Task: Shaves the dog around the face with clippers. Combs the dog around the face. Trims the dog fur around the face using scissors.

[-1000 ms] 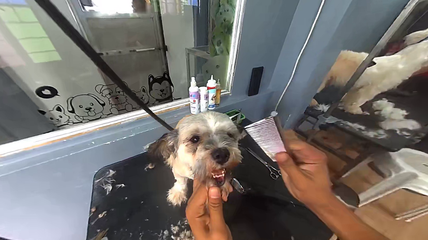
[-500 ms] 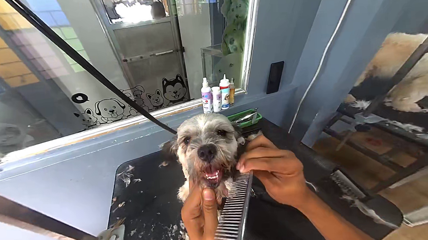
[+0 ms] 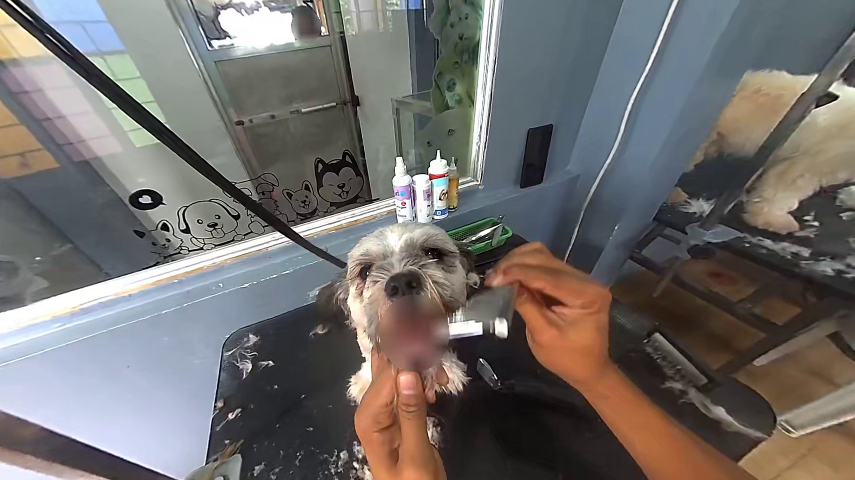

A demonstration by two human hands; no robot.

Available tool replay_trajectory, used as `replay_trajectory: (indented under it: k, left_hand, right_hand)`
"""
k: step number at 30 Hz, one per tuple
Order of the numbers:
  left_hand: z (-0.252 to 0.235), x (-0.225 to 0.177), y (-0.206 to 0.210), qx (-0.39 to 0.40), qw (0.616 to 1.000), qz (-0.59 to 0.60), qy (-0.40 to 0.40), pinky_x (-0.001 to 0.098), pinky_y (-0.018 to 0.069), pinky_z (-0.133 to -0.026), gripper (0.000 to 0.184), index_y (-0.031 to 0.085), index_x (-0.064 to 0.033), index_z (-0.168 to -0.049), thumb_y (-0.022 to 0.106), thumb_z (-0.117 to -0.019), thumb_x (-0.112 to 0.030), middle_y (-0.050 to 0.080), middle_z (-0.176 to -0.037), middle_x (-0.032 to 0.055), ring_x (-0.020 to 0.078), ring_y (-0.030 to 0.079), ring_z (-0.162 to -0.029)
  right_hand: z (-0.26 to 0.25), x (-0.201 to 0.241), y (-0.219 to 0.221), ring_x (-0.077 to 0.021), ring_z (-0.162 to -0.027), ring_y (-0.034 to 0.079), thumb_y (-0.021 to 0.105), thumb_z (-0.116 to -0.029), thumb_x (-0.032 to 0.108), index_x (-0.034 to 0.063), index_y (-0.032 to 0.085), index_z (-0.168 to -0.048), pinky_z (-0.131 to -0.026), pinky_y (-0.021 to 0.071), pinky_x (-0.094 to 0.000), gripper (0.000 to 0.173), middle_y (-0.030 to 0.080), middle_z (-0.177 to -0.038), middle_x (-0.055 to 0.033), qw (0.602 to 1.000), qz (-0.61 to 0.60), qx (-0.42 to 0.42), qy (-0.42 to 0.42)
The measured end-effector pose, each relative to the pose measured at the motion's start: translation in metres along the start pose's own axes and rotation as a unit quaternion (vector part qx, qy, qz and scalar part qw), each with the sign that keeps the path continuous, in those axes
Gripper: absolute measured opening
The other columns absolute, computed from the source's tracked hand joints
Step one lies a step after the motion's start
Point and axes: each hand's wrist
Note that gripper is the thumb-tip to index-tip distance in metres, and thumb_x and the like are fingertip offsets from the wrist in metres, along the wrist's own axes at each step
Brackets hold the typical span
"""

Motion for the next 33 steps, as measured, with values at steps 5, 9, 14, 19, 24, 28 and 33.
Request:
replay_trajectory:
  k: [5,9,14,19,24,28,33]
  left_hand:
    - [-0.002,0.000,0.002,-0.011,1.000,0.013,-0.003,0.0225,0.0518,-0.083,0.034,0.074,-0.0153,-0.101,0.048,-0.1079,-0.035,0.069,-0.091,-0.0027,0.0057,0.063,-0.085]
    - [-0.003,0.000,0.001,-0.014,1.000,0.013,0.000,0.0212,0.0527,-0.083,0.032,0.075,-0.0187,-0.100,0.049,-0.1077,-0.036,0.070,-0.093,-0.0050,0.0039,0.064,-0.086]
    - [-0.002,-0.002,0.002,-0.003,1.000,0.010,-0.006,0.0215,0.0525,-0.081,0.034,0.075,-0.0164,-0.101,0.047,-0.1082,-0.035,0.070,-0.090,-0.0034,0.0049,0.064,-0.083]
    - [-0.002,-0.001,0.001,-0.016,1.000,0.022,-0.005,0.0216,0.0533,-0.083,0.030,0.076,-0.0201,-0.103,0.051,-0.1062,-0.036,0.072,-0.096,-0.0042,0.0040,0.066,-0.087]
    - [-0.003,-0.002,0.001,-0.001,1.000,0.007,-0.005,0.0226,0.0509,-0.083,0.034,0.074,-0.0165,-0.099,0.047,-0.1081,-0.035,0.070,-0.087,-0.0035,0.0046,0.063,-0.082]
    - [-0.005,-0.001,0.003,-0.007,1.000,0.019,-0.005,0.0218,0.0521,-0.082,0.033,0.075,-0.0164,-0.101,0.049,-0.1075,-0.035,0.070,-0.090,-0.0035,0.0047,0.064,-0.084]
    - [-0.005,0.000,-0.001,-0.006,1.000,0.006,-0.007,0.0227,0.0518,-0.084,0.035,0.075,-0.0160,-0.100,0.047,-0.1081,-0.036,0.071,-0.090,-0.0020,0.0062,0.064,-0.086]
  right_hand:
    - [0.004,-0.004,0.011,-0.0150,-0.100,0.067,0.069,-0.0954,0.007,0.0069,0.075,-0.096,-0.090,0.0566,-0.0325,0.006,0.072,-0.098,-0.0019,1.000,-0.001,0.016,0.018]
    - [0.010,-0.003,0.009,-0.0148,-0.100,0.068,0.068,-0.0958,0.006,0.0086,0.076,-0.097,-0.091,0.0569,-0.0317,0.009,0.073,-0.098,-0.0012,0.997,-0.064,0.042,0.026]
    - [-0.001,-0.006,0.020,-0.0173,-0.100,0.069,0.070,-0.0940,0.003,0.0025,0.075,-0.094,-0.091,0.0577,-0.0343,0.005,0.074,-0.099,-0.0050,0.999,-0.008,-0.041,0.027]
    - [0.012,0.001,0.022,-0.0158,-0.100,0.068,0.071,-0.0936,0.005,0.0071,0.077,-0.095,-0.092,0.0567,-0.0328,0.007,0.074,-0.098,-0.0021,0.999,-0.049,0.016,0.018]
    - [0.002,0.001,0.014,-0.0155,-0.101,0.068,0.069,-0.0942,0.003,0.0051,0.076,-0.095,-0.091,0.0571,-0.0308,0.007,0.073,-0.099,-0.0026,0.998,-0.032,-0.047,0.013]
    - [0.009,-0.001,0.020,-0.0162,-0.099,0.068,0.070,-0.0943,0.006,0.0064,0.076,-0.096,-0.090,0.0572,-0.0329,0.006,0.073,-0.097,-0.0028,0.999,-0.034,-0.014,0.030]
    - [0.057,-0.010,-0.014,-0.0129,-0.098,0.069,0.068,-0.0981,0.022,0.0152,0.076,-0.102,-0.088,0.0583,-0.0302,0.011,0.073,-0.100,-0.0001,0.984,-0.107,0.016,0.141]
Point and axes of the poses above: each hand's wrist, its own z-axis away from the middle knuckle, its own y-axis out of the palm, x = y × z
